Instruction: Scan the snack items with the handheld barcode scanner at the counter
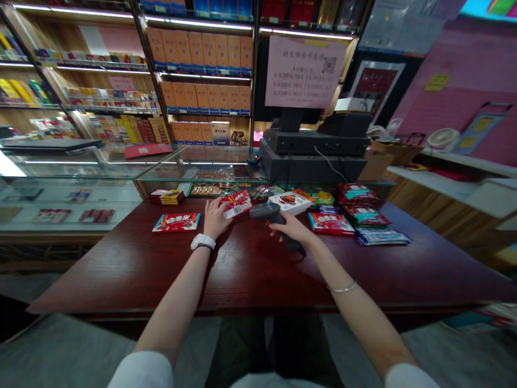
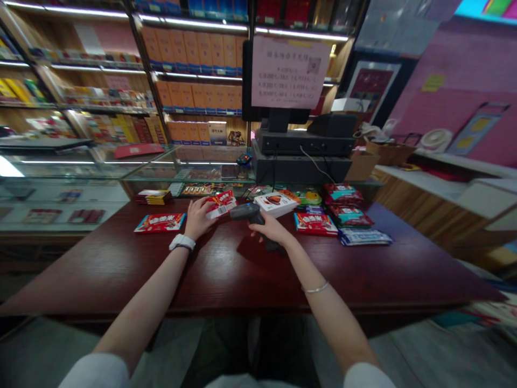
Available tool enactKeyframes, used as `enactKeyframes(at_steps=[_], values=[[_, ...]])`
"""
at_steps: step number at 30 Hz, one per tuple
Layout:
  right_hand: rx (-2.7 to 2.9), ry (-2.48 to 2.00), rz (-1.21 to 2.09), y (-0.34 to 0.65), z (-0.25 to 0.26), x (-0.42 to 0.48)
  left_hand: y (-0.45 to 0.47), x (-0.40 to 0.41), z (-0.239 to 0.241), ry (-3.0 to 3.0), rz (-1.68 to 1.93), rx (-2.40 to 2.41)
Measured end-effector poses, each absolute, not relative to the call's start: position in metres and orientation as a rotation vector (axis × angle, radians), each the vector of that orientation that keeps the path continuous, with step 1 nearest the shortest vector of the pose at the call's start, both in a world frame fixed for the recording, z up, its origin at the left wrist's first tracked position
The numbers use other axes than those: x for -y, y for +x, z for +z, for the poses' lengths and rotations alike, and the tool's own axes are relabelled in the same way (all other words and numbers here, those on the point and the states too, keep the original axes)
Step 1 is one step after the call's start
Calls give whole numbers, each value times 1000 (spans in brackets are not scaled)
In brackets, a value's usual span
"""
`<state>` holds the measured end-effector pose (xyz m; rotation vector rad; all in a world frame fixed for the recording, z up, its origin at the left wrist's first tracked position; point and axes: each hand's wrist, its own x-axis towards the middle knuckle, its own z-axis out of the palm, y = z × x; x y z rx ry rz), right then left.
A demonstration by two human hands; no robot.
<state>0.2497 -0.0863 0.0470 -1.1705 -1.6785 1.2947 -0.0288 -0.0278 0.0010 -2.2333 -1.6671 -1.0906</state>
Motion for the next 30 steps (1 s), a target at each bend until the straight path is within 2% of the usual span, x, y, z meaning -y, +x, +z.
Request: enactKeyframes(at_steps=[6,9,30], values=[[1830,-1253,737,233,24,81,-26,32,3,-2236,-1038,1677],[1848,-1246,613,233,20,80,-24,34,4,-2245,-1023,1672],[1876,-1106,706,234,19,84,-23,31,-2,-2223,-1003,1659]])
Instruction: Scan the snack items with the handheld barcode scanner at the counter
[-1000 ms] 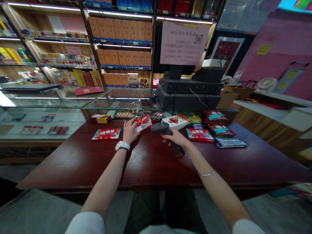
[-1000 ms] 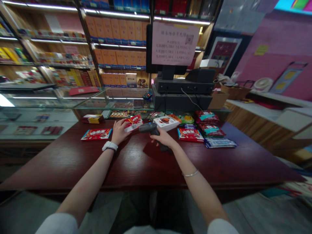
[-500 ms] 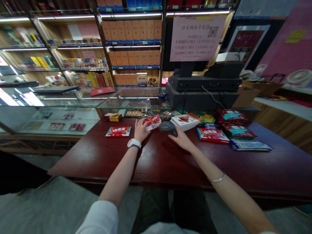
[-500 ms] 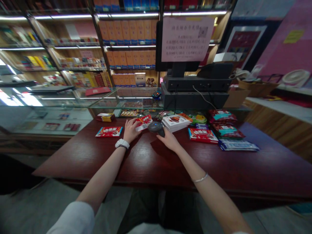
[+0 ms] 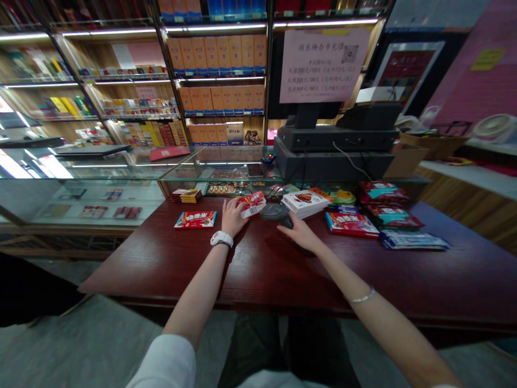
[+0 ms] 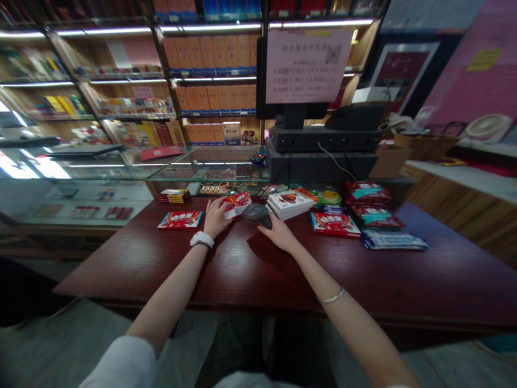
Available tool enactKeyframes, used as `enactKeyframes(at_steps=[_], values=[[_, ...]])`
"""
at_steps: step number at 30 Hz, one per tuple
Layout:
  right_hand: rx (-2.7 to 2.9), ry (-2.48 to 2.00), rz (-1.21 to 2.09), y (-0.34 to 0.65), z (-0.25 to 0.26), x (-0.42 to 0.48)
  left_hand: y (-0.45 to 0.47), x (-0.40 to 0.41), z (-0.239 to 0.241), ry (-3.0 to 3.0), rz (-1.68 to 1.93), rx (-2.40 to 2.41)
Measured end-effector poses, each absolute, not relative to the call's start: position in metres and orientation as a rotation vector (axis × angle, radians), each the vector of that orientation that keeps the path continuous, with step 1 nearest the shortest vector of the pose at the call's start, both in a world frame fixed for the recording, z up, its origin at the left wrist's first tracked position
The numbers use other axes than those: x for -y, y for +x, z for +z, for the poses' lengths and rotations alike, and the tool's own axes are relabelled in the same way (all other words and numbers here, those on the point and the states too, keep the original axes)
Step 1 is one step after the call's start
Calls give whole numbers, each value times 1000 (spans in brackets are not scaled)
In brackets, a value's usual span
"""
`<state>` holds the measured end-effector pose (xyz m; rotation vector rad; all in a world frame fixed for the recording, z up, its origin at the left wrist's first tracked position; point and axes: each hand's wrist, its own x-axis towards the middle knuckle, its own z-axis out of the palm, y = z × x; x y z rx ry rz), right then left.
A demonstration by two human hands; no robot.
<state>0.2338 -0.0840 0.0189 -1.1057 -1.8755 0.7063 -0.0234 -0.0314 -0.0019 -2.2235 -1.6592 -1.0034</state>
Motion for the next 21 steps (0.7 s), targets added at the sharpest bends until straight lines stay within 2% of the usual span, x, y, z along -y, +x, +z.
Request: enactKeyframes(at_steps=[8,15,21], values=[[1969,-1140,616,230,23,93,-23,33,3,-2230,-1013,1692],[2294,-1043,534,217,20,107,-27,32,3,-2215,-1043,1703],[2477,-1013,351,214,9,100,-38,28,6,-2171,-1117,1724]])
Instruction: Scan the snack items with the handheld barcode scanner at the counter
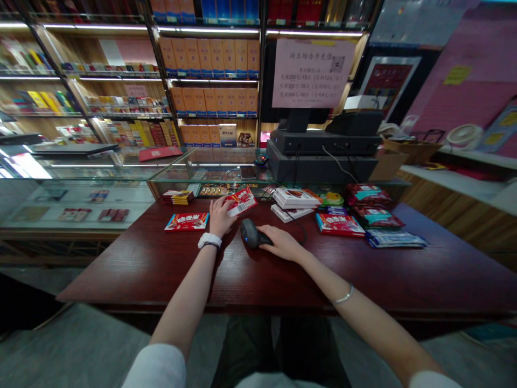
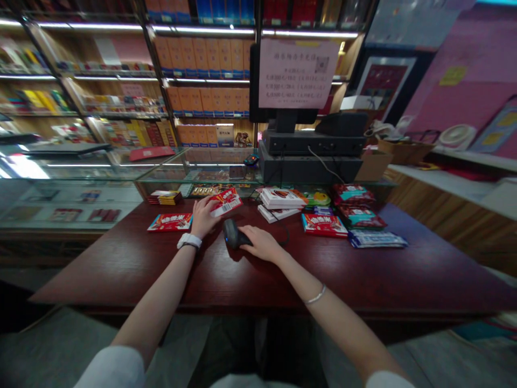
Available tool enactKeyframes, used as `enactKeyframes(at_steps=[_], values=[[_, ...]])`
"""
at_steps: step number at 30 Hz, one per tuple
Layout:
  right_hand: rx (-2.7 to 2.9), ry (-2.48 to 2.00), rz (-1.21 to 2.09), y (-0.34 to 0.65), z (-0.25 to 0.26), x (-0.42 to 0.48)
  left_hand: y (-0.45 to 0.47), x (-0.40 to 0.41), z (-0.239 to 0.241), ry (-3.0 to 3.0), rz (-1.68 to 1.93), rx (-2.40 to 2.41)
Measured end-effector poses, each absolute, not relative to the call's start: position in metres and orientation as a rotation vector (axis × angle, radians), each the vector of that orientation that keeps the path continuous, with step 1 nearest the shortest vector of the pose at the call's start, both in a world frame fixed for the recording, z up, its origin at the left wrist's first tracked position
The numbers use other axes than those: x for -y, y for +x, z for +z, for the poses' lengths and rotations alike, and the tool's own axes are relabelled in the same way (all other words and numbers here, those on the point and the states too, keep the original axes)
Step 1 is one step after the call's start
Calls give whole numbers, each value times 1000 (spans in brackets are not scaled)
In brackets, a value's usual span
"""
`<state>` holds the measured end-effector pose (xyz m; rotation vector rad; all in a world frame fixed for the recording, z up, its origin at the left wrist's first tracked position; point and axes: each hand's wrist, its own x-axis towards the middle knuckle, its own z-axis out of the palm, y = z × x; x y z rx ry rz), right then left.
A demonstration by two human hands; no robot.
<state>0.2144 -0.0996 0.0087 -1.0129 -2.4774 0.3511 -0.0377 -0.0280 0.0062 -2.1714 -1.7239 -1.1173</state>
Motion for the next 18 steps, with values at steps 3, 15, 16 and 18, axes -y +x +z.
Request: enactKeyframes(at_steps=[3,15,16,18], values=[[2515,-967,297,214,6,94,-39,28,10,-2143,-1163,1725],[2620,-860,160,193,8,78,-39,36,35,-2178,-1200,1637],[2618,-879,140,191,8,77,-42,37,38,-2161,-1222,1635],[2609,-918,110,186,8,76,-46,39,43,-2135,-1259,1632]])
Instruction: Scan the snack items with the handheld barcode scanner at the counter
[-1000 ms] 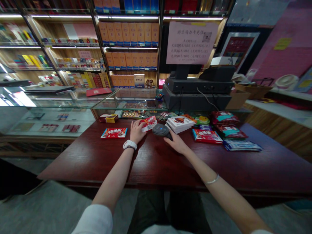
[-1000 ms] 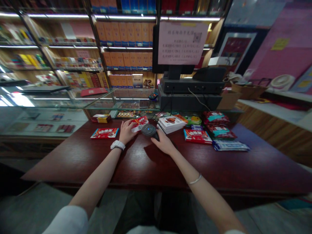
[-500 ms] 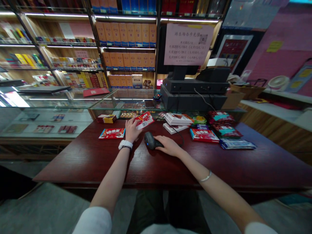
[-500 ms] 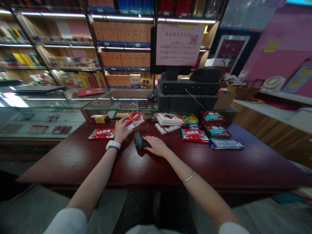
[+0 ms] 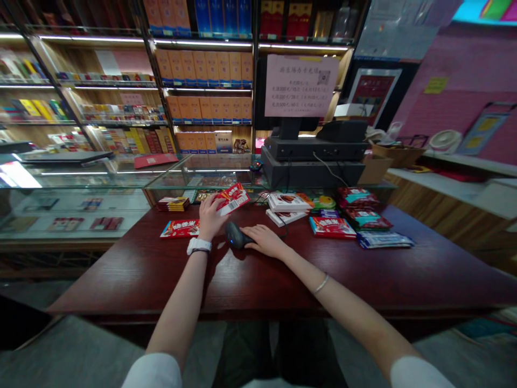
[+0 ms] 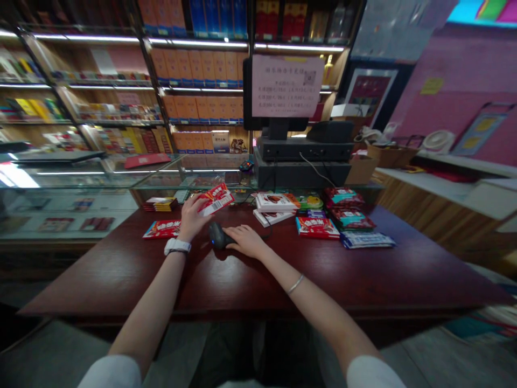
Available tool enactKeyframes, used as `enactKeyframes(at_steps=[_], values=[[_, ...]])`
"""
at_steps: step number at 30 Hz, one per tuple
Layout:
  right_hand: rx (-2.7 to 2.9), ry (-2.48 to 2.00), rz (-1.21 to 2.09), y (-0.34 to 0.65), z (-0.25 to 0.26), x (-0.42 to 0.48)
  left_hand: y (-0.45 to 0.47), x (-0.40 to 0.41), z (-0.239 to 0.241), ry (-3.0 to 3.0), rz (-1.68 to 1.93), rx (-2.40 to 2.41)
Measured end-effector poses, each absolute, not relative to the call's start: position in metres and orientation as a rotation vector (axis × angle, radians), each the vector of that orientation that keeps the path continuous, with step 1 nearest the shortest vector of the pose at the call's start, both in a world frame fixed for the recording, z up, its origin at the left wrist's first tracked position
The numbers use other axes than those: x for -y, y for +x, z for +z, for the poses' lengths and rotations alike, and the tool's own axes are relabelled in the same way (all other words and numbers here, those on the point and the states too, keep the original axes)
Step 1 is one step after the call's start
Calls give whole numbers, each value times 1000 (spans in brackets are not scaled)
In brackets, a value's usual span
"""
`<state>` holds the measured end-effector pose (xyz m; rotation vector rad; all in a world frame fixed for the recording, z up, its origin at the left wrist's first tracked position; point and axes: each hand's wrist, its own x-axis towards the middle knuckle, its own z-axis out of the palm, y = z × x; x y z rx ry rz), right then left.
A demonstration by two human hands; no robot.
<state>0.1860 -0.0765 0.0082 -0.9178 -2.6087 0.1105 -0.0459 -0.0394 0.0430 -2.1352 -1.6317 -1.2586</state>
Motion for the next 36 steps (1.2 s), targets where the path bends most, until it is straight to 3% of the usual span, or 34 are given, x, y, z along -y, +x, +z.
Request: enactKeyframes(at_steps=[10,16,29,36], values=[[2311,-872,287,185,4,69,-39,49,53,-2190,-1244,1573],[1907,-988,129,223,8,49,-22,51,55,-2294,-1199,1486],[1928,-1100,49,313,13,42,56,57,60,-2579,-1027,1297],[1919,-1029,210,323,9,42,72,55,48,-2640,-1008,1275]])
